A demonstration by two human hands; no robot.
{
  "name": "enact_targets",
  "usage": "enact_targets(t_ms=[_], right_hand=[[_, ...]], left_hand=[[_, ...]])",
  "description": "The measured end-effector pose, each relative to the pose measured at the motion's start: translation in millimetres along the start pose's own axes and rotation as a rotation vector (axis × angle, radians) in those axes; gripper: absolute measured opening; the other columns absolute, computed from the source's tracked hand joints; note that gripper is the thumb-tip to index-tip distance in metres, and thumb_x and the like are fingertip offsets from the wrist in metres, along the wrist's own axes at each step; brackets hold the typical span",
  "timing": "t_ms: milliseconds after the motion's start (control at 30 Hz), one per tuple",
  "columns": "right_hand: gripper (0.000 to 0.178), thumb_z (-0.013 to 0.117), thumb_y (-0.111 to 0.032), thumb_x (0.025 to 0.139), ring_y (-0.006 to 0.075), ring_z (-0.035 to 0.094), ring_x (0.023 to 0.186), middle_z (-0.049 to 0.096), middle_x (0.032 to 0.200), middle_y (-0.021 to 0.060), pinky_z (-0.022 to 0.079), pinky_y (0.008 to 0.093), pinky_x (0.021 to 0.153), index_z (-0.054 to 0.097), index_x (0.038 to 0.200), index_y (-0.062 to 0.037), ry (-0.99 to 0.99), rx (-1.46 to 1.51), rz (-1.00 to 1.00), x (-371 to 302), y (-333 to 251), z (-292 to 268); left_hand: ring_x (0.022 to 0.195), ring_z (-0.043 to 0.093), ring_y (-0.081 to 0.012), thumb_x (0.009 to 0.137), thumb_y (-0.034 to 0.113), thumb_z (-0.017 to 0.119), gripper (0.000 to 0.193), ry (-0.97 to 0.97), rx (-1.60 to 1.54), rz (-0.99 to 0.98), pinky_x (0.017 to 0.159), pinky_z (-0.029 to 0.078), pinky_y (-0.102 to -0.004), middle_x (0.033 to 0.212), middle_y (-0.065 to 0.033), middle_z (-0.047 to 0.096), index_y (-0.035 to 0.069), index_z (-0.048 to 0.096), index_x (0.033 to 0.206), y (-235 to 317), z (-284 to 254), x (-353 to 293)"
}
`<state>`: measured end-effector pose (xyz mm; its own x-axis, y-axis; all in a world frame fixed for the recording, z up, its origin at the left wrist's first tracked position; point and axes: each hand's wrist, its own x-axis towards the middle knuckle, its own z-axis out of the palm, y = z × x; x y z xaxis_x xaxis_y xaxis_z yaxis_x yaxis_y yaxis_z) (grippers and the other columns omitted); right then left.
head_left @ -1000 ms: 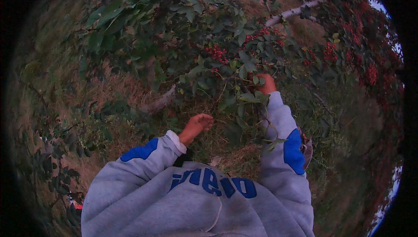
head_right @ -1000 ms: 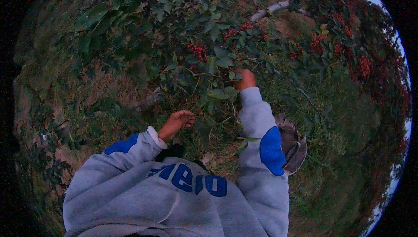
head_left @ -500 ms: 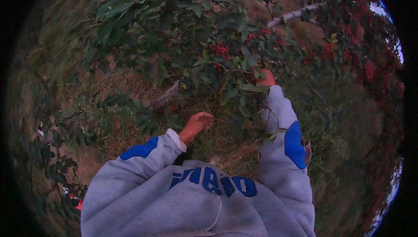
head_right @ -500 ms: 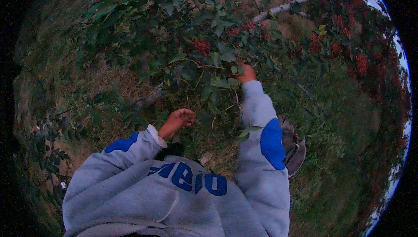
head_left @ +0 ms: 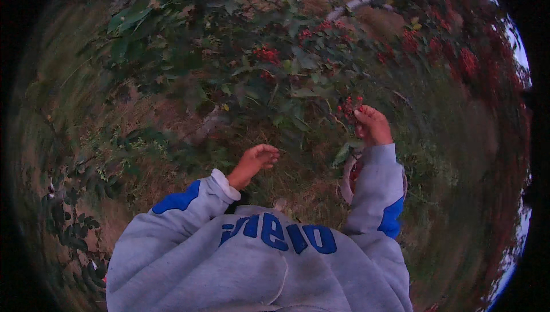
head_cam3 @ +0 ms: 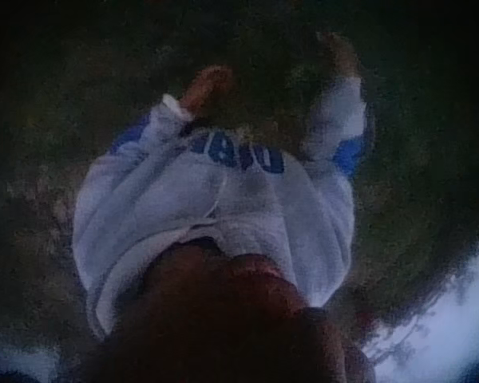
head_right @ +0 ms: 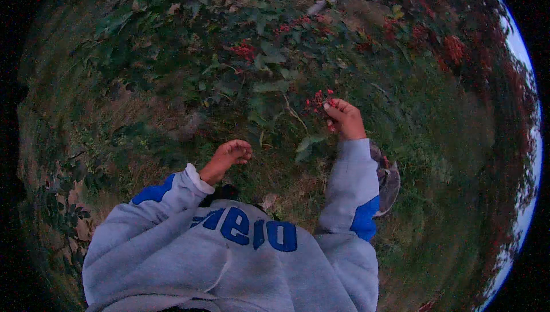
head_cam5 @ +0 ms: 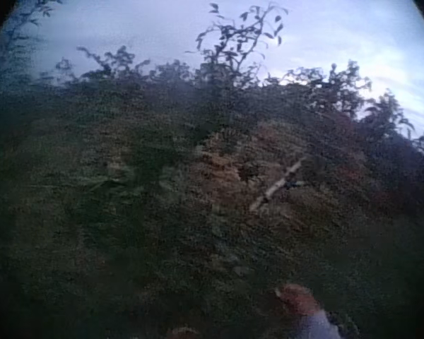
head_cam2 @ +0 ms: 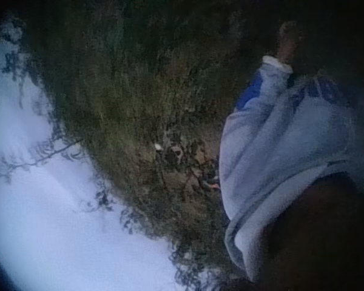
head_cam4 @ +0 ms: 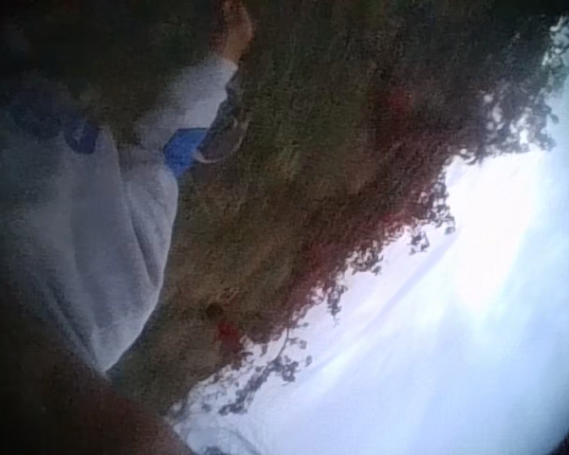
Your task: The person picks red berries from a bush by hand and places them into a cloth bag on the ground. The person repeatedly reaches for clusters of berries, detaches them, and deposits them into the bag.
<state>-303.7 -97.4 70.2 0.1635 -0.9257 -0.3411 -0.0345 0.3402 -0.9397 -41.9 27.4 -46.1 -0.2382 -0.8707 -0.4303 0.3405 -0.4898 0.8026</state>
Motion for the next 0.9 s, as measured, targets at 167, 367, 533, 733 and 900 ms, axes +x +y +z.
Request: enact_targets(t_ms=[167,367,533,733,900], right_hand=[[0.007,0.052,-0.009,0.076,0.0034,0.043,0.044,0.056,0.069,0.0011,0.03,0.015,0.035,0.052,0.083,-0.0058,-0.005,0.339,-0.09,-40.8,21.7,0.6],[0.013,0.056,-0.011,0.073,0.0047,0.043,0.044,0.052,0.065,-0.0021,0.031,0.0163,0.037,0.052,0.085,-0.0062,0.116,0.234,-0.055,-93.7,44.6,4.5],[0.013,0.056,-0.01,0.074,0.0037,0.044,0.049,0.053,0.067,-0.0018,0.034,0.0166,0.042,0.052,0.085,-0.0055,0.09,0.092,-0.123,-126.7,60.3,13.0],[0.013,0.056,-0.01,0.074,0.0052,0.044,0.046,0.052,0.067,-0.0009,0.034,0.0179,0.04,0.052,0.085,-0.0051,0.18,0.231,-0.099,-141.5,75.0,-6.9],[0.01,0.054,-0.01,0.075,0.0072,0.043,0.042,0.051,0.067,0.0004,0.032,0.0188,0.036,0.05,0.084,-0.0055,0.116,0.559,-0.055,-151.2,88.0,-18.9]], left_hand=[[0.09,0.05,-0.0159,0.081,0.017,0.046,0.025,-0.218,0.098,-0.022,0.074,0.042,-0.0281,0.098,-0.007,0.052,0.004,0.046,0.102,18.3,31.4,-4.9],[0.095,0.047,-0.0175,0.081,0.016,0.048,0.037,-0.372,0.045,0.076,0.076,0.043,-0.0299,0.107,-0.0088,0.046,0.005,0.036,0.115,32.2,94.9,-11.8],[0.094,0.046,-0.0149,0.08,0.014,0.05,0.044,-0.42,0.001,0.137,0.071,0.045,-0.0269,0.107,-0.007,0.044,0.006,0.032,0.119,36.3,140.8,-7.2],[0.082,0.05,-0.0094,0.079,0.013,0.051,0.035,-0.421,0.145,0.033,0.065,0.044,-0.0229,0.099,-0.0024,0.05,0.006,0.04,0.112,29.3,156.4,-3.4],[0.08,0.05,-0.0088,0.08,0.012,0.049,0.03,-0.455,-0.049,0.019,0.063,0.044,-0.0223,0.098,-0.003,0.05,0.004,0.042,0.108,15.1,166.5,-3.8]])
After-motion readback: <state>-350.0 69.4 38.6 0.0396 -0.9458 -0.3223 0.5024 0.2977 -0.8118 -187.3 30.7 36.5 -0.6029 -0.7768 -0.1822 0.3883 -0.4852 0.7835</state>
